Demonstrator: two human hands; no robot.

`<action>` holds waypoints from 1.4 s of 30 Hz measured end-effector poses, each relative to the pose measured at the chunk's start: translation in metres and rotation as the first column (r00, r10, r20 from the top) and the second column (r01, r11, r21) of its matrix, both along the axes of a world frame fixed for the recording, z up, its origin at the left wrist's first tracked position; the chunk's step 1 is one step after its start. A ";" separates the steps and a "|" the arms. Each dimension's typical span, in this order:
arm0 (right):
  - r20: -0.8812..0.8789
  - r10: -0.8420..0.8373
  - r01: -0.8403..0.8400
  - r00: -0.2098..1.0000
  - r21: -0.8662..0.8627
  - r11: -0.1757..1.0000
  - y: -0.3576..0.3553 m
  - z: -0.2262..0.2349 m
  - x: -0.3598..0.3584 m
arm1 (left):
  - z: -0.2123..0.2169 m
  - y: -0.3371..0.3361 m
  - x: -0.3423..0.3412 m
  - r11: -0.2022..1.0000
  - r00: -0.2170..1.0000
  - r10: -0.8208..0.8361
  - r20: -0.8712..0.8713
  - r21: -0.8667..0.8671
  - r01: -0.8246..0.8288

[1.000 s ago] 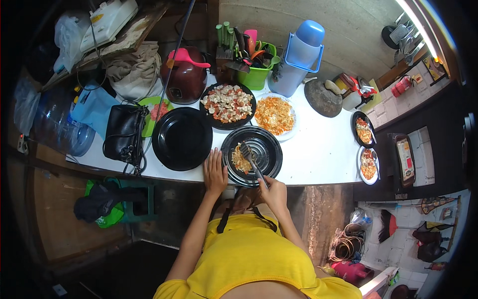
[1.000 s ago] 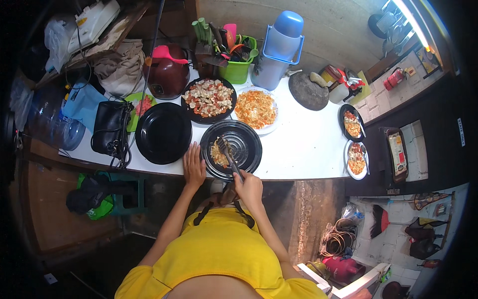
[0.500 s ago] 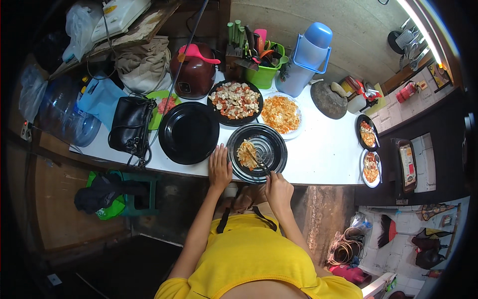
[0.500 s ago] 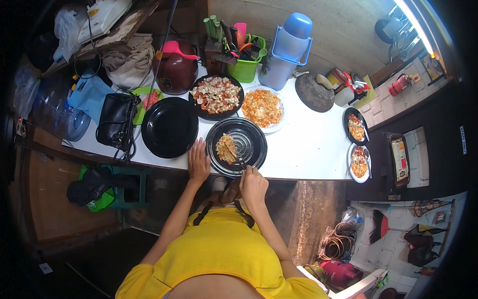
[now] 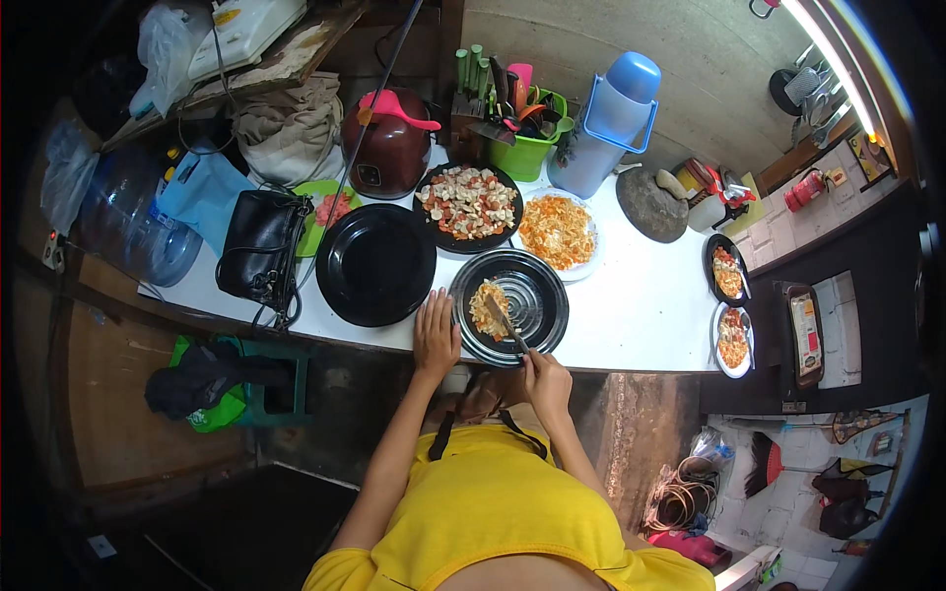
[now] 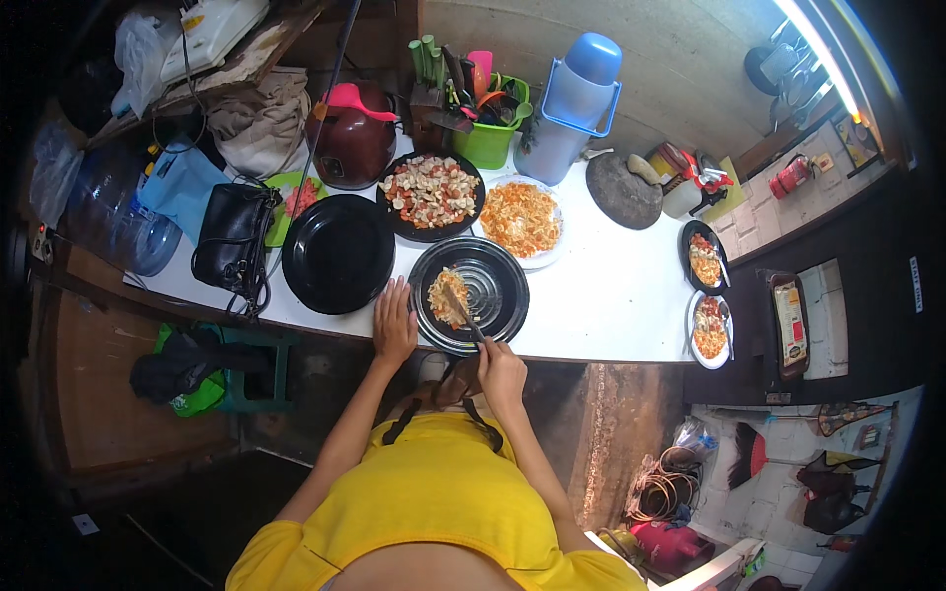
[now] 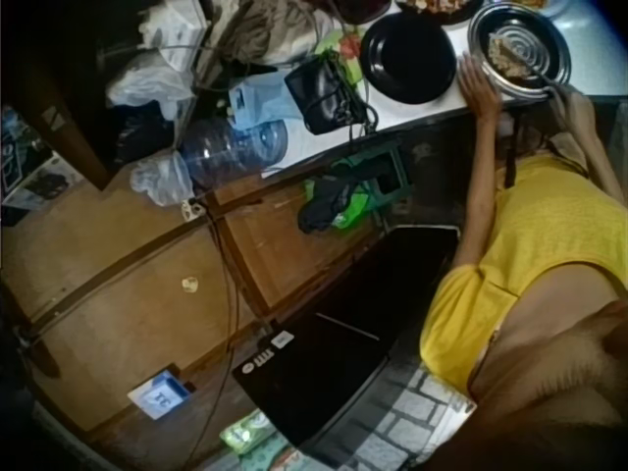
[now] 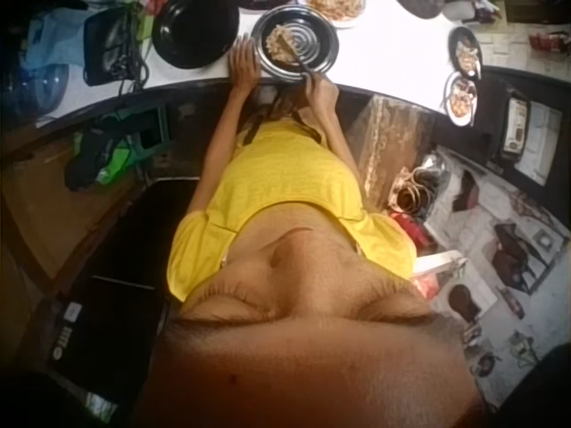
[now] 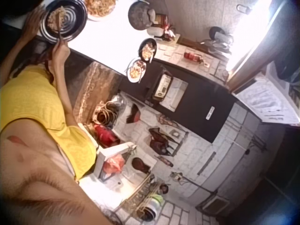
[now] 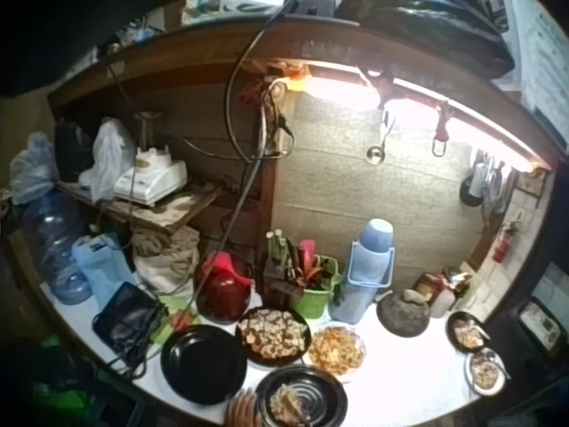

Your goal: The person uses a fork to transfer shredded food from a white plate to a black plate, spreading it evenly. They then add pieces of a white and red mixture from another plate onto the shredded food. The person continues to arrange the food on the black plate using the fork.

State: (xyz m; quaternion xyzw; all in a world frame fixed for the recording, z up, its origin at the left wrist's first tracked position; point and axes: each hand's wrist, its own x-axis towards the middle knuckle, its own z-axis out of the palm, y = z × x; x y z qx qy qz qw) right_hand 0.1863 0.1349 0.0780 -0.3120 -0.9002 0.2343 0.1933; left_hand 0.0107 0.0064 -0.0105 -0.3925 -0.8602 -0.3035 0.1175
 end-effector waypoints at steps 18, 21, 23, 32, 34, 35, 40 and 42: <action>0.019 -0.088 0.060 0.996 -0.868 0.494 0.048 -0.025 -0.012 | 0.002 0.001 -0.001 1.000 1.000 -0.010 -0.008 0.014 0.011; 0.068 -0.073 0.095 0.995 -0.866 0.491 0.052 -0.014 -0.021 | 0.002 0.001 -0.001 1.000 1.000 -0.013 -0.012 0.013 0.013; 0.059 -0.085 0.089 0.995 -0.911 0.403 0.061 -0.002 -0.023 | 0.003 0.001 -0.001 1.000 1.000 -0.011 -0.011 0.005 0.011; 0.130 -0.034 0.124 0.991 -0.790 0.601 0.028 0.001 0.002 | 0.002 0.001 -0.001 1.000 1.000 -0.013 -0.014 0.010 0.013; 0.127 -0.048 0.128 0.991 -0.762 0.635 0.017 0.000 0.007 | 0.001 0.001 0.000 1.000 1.000 -0.016 0.000 0.013 0.016; 0.115 -0.039 0.111 0.993 -0.734 0.670 0.016 -0.007 0.008 | 0.001 0.001 0.000 1.000 1.000 -0.017 0.006 0.014 0.017; 0.121 -0.071 0.140 0.990 -0.803 0.579 0.019 -0.003 0.009 | 0.000 0.001 -0.001 1.000 1.000 -0.018 -0.003 0.017 0.018; 0.087 -0.075 0.114 0.993 -0.820 0.560 0.020 -0.006 0.014 | 0.000 0.001 0.000 1.000 1.000 -0.015 -0.005 0.019 0.015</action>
